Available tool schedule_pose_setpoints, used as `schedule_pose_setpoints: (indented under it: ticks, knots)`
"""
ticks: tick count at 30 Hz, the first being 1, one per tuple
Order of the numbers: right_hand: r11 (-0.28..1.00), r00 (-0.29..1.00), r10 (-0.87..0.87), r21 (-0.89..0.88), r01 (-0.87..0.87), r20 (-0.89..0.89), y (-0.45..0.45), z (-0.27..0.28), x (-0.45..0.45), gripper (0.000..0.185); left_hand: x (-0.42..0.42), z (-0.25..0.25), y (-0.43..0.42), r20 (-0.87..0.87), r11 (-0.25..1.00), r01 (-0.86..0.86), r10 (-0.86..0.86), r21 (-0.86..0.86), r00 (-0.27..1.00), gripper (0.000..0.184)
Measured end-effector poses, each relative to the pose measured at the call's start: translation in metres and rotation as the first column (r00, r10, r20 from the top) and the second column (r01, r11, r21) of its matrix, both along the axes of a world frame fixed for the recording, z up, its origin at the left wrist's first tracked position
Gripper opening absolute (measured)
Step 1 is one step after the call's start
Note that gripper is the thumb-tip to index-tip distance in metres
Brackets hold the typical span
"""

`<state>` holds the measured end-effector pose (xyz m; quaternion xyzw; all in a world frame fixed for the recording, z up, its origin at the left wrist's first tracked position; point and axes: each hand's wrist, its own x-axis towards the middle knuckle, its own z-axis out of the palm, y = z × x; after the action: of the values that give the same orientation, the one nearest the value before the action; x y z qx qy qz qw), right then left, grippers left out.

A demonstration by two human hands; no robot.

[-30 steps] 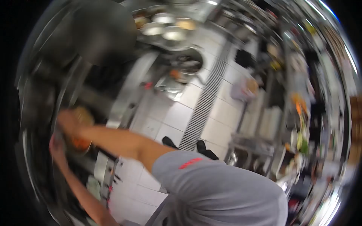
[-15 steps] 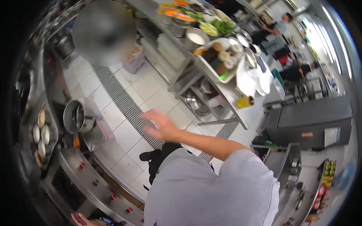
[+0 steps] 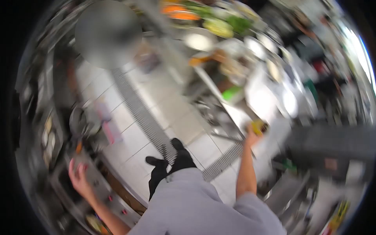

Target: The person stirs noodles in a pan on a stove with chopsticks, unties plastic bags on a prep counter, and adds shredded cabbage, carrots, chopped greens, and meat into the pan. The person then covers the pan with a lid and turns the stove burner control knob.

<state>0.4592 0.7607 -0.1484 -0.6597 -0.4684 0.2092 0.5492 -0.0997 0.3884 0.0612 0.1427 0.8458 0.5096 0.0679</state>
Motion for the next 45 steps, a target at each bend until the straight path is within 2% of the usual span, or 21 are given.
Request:
schedule_pose_setpoints:
  ticks: [1,3,4,5,6,9,10,12,14,16,20,21,22,24,26,28,30,33,35,40,45]
  knots:
    - [0.997,0.997,0.070,-0.027,-0.071,-0.046,-0.003,0.014,-0.008,0.037,0.011,0.000,0.009,-0.019,1.000,0.028,-0.028,-0.014,0.999,0.038]
    - [0.994,0.996,-0.042,-0.106,0.033,-0.085,-0.005,0.000,0.001,0.052,0.023,-0.012,0.012,0.002,0.991,0.052,-0.052,0.123,0.999,0.038]
    - [0.944,0.992,-0.091,-0.311,0.113,0.086,-0.009,0.007,0.003,0.061,0.027,-0.020,0.005,-0.034,0.986,0.100,-0.097,0.132,0.995,0.039]
    - [0.976,0.962,-0.088,-0.171,0.135,0.257,-0.024,0.019,-0.013,0.066,0.034,-0.024,0.002,-0.071,0.987,0.102,-0.094,0.124,0.993,0.039]
    - [0.989,0.955,0.027,-0.144,0.016,0.296,-0.017,-0.013,0.021,0.072,0.037,-0.030,-0.006,-0.080,0.989,0.109,-0.101,0.104,0.992,0.039]
    - [0.909,0.859,0.412,-0.200,-0.365,0.303,-0.051,0.020,-0.026,0.067,0.060,-0.043,-0.037,0.029,0.985,-0.058,0.054,0.165,0.998,0.038]
    - [0.780,0.787,0.613,-0.214,-0.588,0.069,-0.049,0.005,-0.030,0.066,0.065,-0.050,-0.050,0.037,0.975,-0.084,0.078,0.205,0.996,0.038]
    - [0.509,0.546,0.836,-0.299,-0.807,-0.049,-0.079,0.058,-0.120,0.069,0.072,-0.056,-0.078,0.038,0.954,-0.177,0.172,0.241,0.984,0.037]
    - [0.287,0.251,0.956,-0.326,-0.901,0.150,-0.087,0.064,-0.189,0.083,0.087,-0.057,-0.108,0.015,0.929,-0.280,0.285,0.243,0.958,0.037]
    - [-0.038,-0.053,0.997,-0.232,-0.972,0.059,-0.126,0.074,-0.281,0.082,0.099,-0.057,-0.155,0.019,0.878,-0.419,0.426,0.232,0.904,0.038]
    - [-0.570,-0.542,0.821,-0.197,-0.798,-0.180,-0.281,0.131,-0.457,0.082,0.120,-0.084,-0.257,-0.212,0.569,-0.815,0.814,0.106,0.541,0.039]
    - [-0.684,-0.644,0.728,-0.190,-0.704,-0.236,-0.325,0.144,-0.493,0.079,0.125,-0.098,-0.283,-0.283,0.364,-0.930,0.898,0.044,0.338,0.044]
    - [-0.728,-0.763,0.628,-0.230,-0.646,0.157,-0.361,0.149,-0.530,0.073,0.128,-0.116,-0.307,-0.359,0.139,-0.990,0.924,-0.003,0.131,0.050]
    - [-0.853,-0.844,0.476,-0.104,-0.512,0.248,-0.459,0.164,-0.587,0.070,0.124,-0.159,-0.348,-0.347,-0.002,-0.999,0.938,-0.043,0.013,0.061]
    - [-0.890,-0.858,0.384,-0.110,-0.442,0.342,-0.550,0.169,-0.628,0.071,0.111,-0.175,-0.372,0.511,-0.047,-0.986,0.859,0.158,0.041,0.060]
    - [-0.933,-0.895,0.256,-0.149,-0.328,0.366,-0.627,0.166,-0.661,0.068,0.094,-0.175,-0.383,0.754,-0.097,-0.938,0.625,0.333,0.203,0.039]
    - [-0.885,-0.845,0.081,-0.351,-0.304,0.529,-0.695,0.153,-0.689,0.065,0.081,-0.188,-0.390,0.757,-0.069,-0.915,0.589,0.398,0.285,0.029]
    - [-0.857,-0.645,-0.094,-0.391,-0.335,0.759,-0.778,0.131,-0.707,0.060,0.066,-0.187,-0.385,0.727,-0.102,-0.926,0.654,0.363,0.212,0.021]
    - [-0.771,-0.359,-0.376,-0.503,-0.390,0.854,-0.820,0.113,-0.715,0.054,0.067,-0.191,-0.385,0.726,-0.088,-0.932,0.654,0.351,0.212,0.023]
    - [-0.627,-0.330,-0.560,-0.649,-0.430,0.760,-0.880,0.120,-0.710,0.061,0.065,-0.185,-0.383,0.742,-0.156,-0.916,0.643,0.369,0.189,0.022]
    - [-0.667,-0.519,-0.536,-0.711,-0.224,0.666,-0.893,0.136,-0.702,0.055,0.065,-0.190,-0.381,0.751,-0.141,-0.931,0.637,0.336,0.174,0.023]
